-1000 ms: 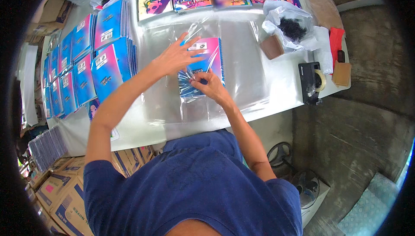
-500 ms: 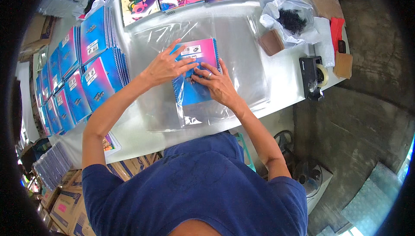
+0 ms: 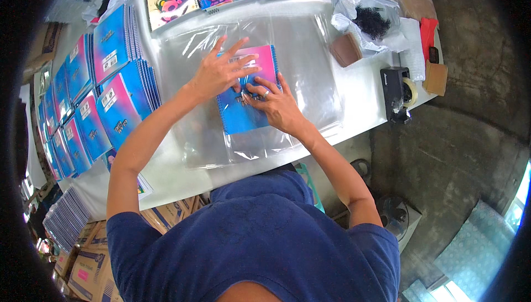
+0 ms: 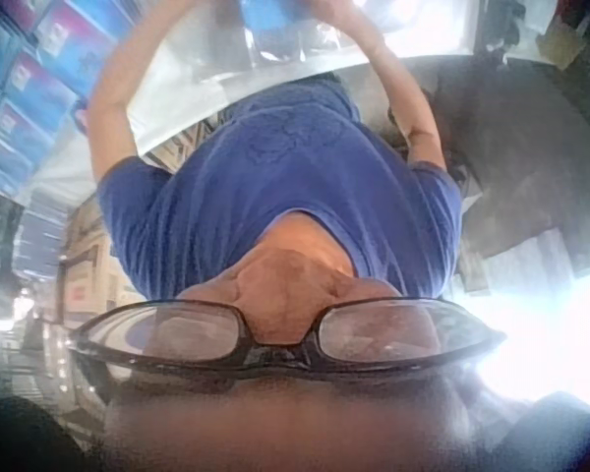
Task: The person gathers multiple blue spiral notebooks from a table, stacks them, and places the stack into a large clear plastic bag before sealing it with tape.
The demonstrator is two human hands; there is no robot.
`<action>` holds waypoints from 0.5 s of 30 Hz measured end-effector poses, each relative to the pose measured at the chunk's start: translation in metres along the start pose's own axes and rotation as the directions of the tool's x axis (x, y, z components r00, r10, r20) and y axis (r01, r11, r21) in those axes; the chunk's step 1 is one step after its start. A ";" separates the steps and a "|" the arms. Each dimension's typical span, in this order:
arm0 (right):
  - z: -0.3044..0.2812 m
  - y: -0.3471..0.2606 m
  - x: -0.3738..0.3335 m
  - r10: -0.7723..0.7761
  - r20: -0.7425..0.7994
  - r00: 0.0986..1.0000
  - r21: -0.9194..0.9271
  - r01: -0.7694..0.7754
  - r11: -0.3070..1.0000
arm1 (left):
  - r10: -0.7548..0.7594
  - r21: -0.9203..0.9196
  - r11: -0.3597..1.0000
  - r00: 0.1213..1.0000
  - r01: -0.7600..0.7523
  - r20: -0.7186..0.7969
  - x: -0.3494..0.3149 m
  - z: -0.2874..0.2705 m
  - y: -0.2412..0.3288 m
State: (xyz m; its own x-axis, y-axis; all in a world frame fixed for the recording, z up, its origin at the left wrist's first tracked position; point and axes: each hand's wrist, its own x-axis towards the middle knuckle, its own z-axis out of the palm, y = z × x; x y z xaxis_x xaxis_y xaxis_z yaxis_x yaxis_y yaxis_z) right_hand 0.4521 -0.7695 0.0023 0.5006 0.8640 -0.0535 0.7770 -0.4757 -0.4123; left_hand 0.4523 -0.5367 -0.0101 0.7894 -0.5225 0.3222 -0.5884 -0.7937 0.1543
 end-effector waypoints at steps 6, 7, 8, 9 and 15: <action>0.010 0.006 -0.007 -0.063 -0.073 0.995 -0.027 0.061 0.998 | -0.249 -0.029 0.966 0.955 0.257 0.163 0.008 0.009 0.012; 0.012 0.006 -0.008 -0.072 -0.081 0.994 -0.043 0.068 0.997 | -0.293 -0.021 0.954 0.943 0.300 0.160 0.010 0.011 0.016; 0.017 0.006 -0.010 -0.105 -0.112 0.988 -0.076 0.097 0.992 | -0.341 -0.011 0.938 0.927 0.346 0.156 0.013 0.012 0.019; 0.019 0.004 -0.016 -0.153 -0.091 0.984 -0.133 0.141 0.981 | -0.371 0.024 0.927 0.908 0.374 0.194 0.022 0.008 0.024; -0.009 0.009 -0.134 -0.294 0.020 0.956 0.415 0.259 0.872 | -0.449 0.229 0.891 0.830 0.391 0.330 0.063 0.015 0.034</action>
State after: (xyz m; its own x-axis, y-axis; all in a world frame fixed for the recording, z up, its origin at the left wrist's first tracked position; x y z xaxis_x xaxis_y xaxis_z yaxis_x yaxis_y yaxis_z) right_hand 0.3950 -0.8912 0.0142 0.2425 0.9688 0.0516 0.6493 -0.1225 -0.7506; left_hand 0.4850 -0.6013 0.0019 0.9775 -0.1799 -0.1104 -0.1753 -0.9832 0.0500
